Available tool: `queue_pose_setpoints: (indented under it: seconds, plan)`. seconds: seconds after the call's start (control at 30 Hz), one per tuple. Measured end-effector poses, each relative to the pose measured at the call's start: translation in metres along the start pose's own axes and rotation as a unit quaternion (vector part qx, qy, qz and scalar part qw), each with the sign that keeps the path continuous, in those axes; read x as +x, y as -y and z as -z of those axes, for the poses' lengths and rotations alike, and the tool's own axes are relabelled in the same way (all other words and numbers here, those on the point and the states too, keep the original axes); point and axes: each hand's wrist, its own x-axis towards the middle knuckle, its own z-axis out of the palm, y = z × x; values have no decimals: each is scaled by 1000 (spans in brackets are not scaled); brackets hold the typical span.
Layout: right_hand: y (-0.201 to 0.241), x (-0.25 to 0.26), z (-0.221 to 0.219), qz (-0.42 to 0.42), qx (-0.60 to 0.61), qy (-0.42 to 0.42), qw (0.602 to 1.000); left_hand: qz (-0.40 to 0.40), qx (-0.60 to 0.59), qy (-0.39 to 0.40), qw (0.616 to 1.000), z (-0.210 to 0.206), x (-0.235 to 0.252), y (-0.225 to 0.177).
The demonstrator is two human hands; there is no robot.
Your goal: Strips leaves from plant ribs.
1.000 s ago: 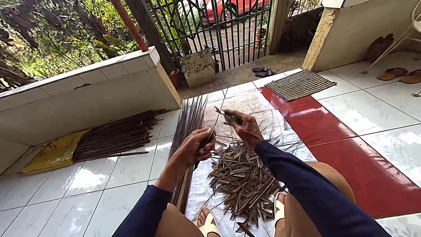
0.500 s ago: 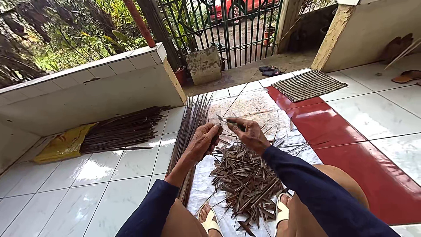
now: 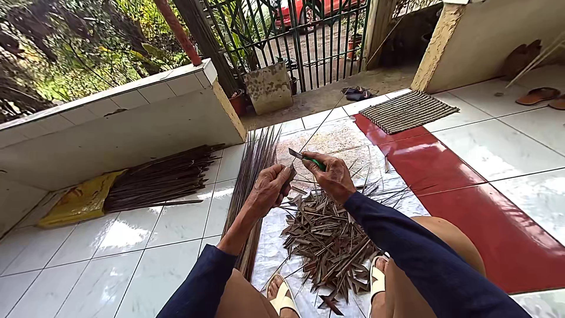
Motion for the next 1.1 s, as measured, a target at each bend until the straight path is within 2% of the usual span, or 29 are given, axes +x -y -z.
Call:
queue_pose_setpoints:
  seconds: [0.23, 0.43, 0.5, 0.63, 0.7, 0.8, 0.97, 1.1]
  plan:
    - [-20, 26, 19, -51, 25, -54, 997, -3, 4, 22, 1000, 2, -6, 1]
    - [-34, 35, 32, -73, 122, -144, 979, 20, -28, 16, 999, 5, -7, 3]
    - [-31, 30, 28, -76, 154, -118, 978, 19, -42, 17, 999, 5, -5, 4]
    - [-11, 8, 7, -56, 183, 10, 981, 5, -38, 21, 999, 1, -1, 3]
    - [-3, 0, -3, -38, 196, 49, 979, -4, -34, 41, 999, -5, 1, 3]
    - [-3, -2, -13, -54, 210, 35, 976, -15, -31, 67, 997, -15, 3, 5]
    - [-10, 12, 3, -68, 199, -27, 977, 15, -12, 108, 994, -4, 5, 8]
    - [-17, 13, 6, -70, 173, -39, 982, 16, -20, 81, 996, 0, 5, 14]
